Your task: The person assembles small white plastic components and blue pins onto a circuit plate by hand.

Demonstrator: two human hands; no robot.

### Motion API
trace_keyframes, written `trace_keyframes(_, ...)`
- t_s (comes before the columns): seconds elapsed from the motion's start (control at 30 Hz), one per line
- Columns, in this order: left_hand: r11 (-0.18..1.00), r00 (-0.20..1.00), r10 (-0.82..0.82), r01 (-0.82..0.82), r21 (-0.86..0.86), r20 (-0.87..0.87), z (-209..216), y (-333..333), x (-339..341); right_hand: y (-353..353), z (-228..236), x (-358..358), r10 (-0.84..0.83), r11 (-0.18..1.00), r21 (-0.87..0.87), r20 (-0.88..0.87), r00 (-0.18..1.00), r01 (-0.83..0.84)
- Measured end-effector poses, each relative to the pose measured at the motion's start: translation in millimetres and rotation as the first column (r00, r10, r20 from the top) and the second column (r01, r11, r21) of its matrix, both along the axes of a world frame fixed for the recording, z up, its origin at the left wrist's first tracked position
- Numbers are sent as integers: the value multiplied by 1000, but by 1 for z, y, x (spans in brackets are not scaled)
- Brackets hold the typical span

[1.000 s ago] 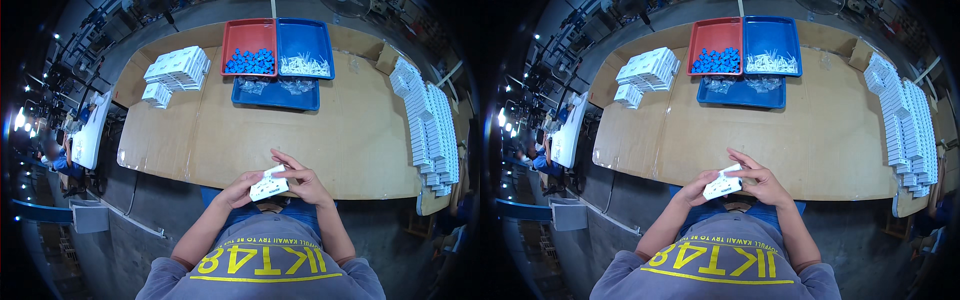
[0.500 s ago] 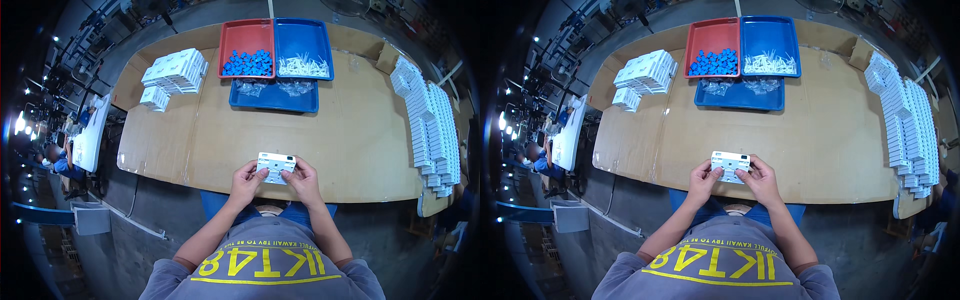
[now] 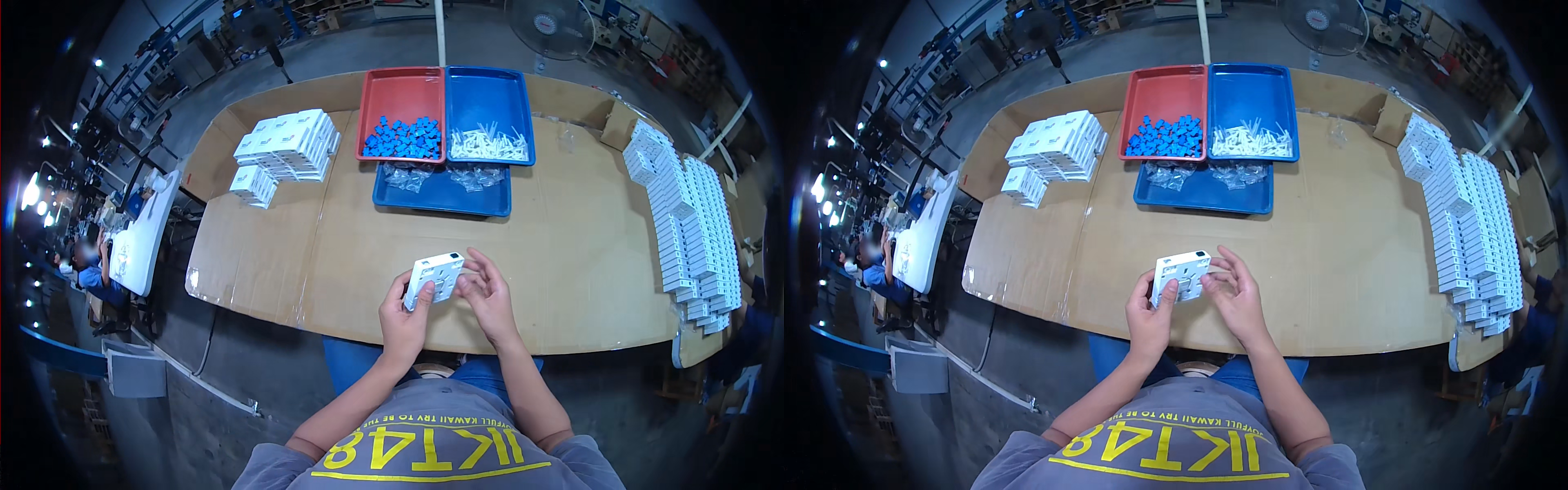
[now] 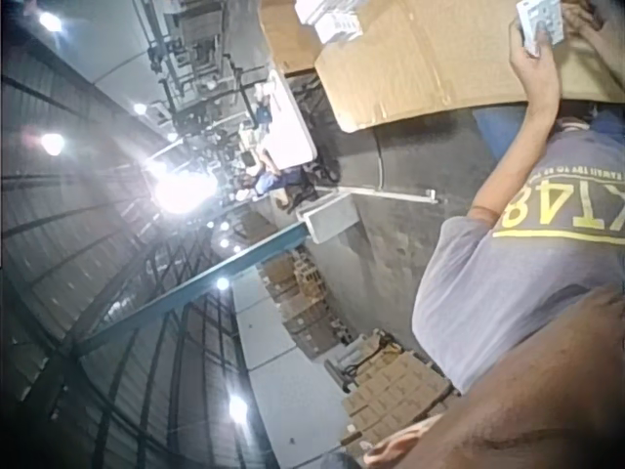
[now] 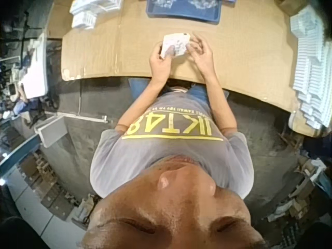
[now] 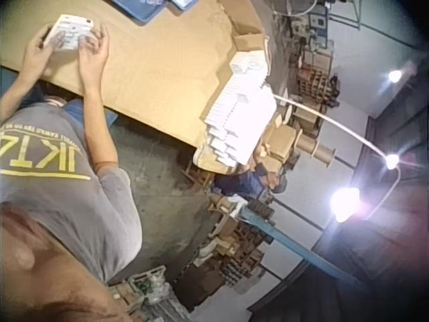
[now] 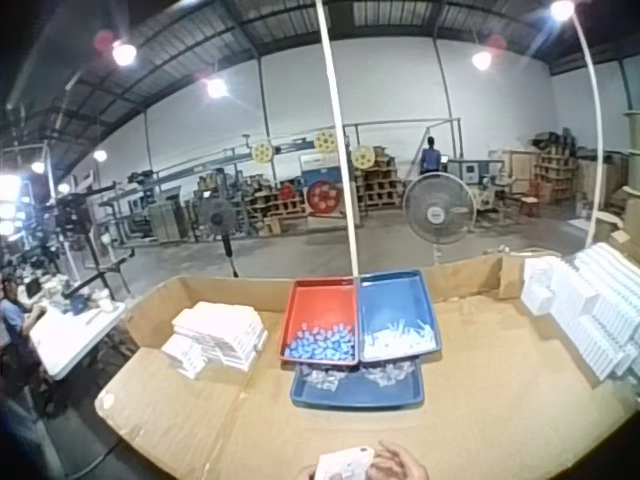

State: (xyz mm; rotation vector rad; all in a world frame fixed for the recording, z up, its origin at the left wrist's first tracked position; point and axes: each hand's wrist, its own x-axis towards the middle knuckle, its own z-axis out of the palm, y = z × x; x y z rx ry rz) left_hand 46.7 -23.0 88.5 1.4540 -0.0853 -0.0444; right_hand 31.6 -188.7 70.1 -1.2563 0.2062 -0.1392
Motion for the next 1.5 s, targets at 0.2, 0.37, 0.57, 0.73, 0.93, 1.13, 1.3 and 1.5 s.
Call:
trace_keyframes(0.2,944,887,-214,79,322,409,10,12,-12,26,-5,-17,112,993,15,136,984,-115)
trace_keyframes(0.37,996,949,-41,14,90,312,-16,45,-38,6,16,-17,170,895,376,204,964,-238)
trace_keyframes(0.57,980,971,-198,191,62,135,-73,94,-65,-12,-27,-20,487,874,88,-147,861,-479)
trace_keyframes(0.73,935,932,-351,344,86,85,-85,88,-81,-22,-80,-58,510,852,368,-416,753,-374)
trace_keyframes(0.93,863,875,-473,437,253,103,-90,55,-71,-74,-84,-147,224,804,582,-107,969,-122)
trace_keyframes(1.13,767,785,-617,616,182,-59,-89,7,-76,-171,-81,-218,-390,828,407,-75,918,385)
trace_keyframes(1.3,788,807,-589,584,193,-40,-106,-20,-69,-282,-90,-203,-757,592,-416,6,653,690)
trace_keyframes(1.5,868,894,-418,340,363,162,-121,-57,-39,-474,-66,-140,-866,242,-548,250,433,800)
